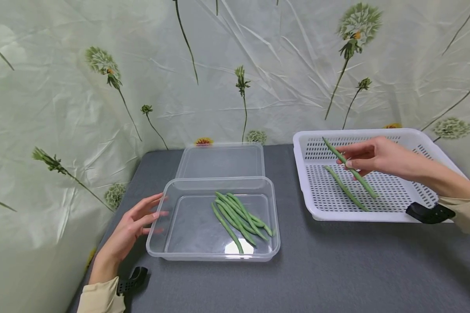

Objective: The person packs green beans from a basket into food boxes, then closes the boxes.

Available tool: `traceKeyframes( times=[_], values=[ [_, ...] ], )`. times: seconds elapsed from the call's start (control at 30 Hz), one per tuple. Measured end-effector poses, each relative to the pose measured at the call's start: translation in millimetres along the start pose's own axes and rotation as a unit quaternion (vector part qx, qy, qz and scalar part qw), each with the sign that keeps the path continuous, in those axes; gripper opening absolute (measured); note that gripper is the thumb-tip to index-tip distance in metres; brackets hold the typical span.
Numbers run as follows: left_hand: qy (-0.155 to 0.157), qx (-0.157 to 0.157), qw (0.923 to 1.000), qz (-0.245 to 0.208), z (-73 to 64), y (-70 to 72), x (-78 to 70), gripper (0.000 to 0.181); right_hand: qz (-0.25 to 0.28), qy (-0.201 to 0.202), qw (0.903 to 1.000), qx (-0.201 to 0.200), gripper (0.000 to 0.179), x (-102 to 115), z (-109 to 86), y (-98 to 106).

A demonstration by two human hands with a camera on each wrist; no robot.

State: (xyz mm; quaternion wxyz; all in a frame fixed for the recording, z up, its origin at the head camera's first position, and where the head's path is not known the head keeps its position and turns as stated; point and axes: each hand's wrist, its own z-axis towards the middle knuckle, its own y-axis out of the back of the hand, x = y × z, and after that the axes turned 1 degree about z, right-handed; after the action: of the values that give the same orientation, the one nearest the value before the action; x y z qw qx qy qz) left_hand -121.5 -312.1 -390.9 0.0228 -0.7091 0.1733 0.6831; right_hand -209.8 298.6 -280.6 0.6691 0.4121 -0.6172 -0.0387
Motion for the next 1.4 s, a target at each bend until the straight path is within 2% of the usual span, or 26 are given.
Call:
traceKeyframes(
  times=[0.27,0.37,0.5,0.63,0.83,0.97,1.1,1.17,1.4],
  values=[
    [-0.001,-0.001,1.0,0.002,-0.9,1.6,-0.6,0.05,0.041,0.005,0.9943,-0.099,0.047,20.8,-8.7,-26.2],
    [-0.002,-0.002,1.0,0.003,-0.9,1.7,-0.6,0.05,0.047,0.026,0.9909,-0.124,0.046,28.4,-10.9,-42.8],
    [-0.004,-0.004,1.0,0.003,-0.1,1.1,-0.5,0.049,0.06,0.055,0.9903,-0.112,0.046,36.9,-13.0,-63.9],
    [-0.004,-0.003,1.0,0.0,1.5,-0.1,0.2,0.05,0.094,0.058,0.9882,-0.106,0.049,41.9,-13.2,-79.8],
    [0.0,-0.003,1.0,-0.005,2.6,-1.1,1.2,0.05,0.145,0.053,0.9755,-0.158,0.051,51.4,-9.4,-102.9],
    [0.0,-0.003,1.0,-0.009,1.5,-0.4,1.2,0.05,0.179,0.079,0.9623,-0.189,0.051,60.1,-2.5,-120.1],
    [-0.002,-0.005,0.9999,-0.009,0.9,0.3,0.2,0.05,0.231,0.137,0.9465,-0.179,0.051,68.8,10.0,-136.9],
    [-0.002,-0.004,1.0,-0.008,0.7,0.1,0.1,0.05,0.239,0.161,0.9422,-0.171,0.052,73.5,15.8,-143.5],
    [0.003,-0.002,1.0,-0.007,0.1,-0.9,0.4,0.05,0.255,0.185,0.9397,-0.133,0.051,87.5,28.9,-165.7]
  ],
)
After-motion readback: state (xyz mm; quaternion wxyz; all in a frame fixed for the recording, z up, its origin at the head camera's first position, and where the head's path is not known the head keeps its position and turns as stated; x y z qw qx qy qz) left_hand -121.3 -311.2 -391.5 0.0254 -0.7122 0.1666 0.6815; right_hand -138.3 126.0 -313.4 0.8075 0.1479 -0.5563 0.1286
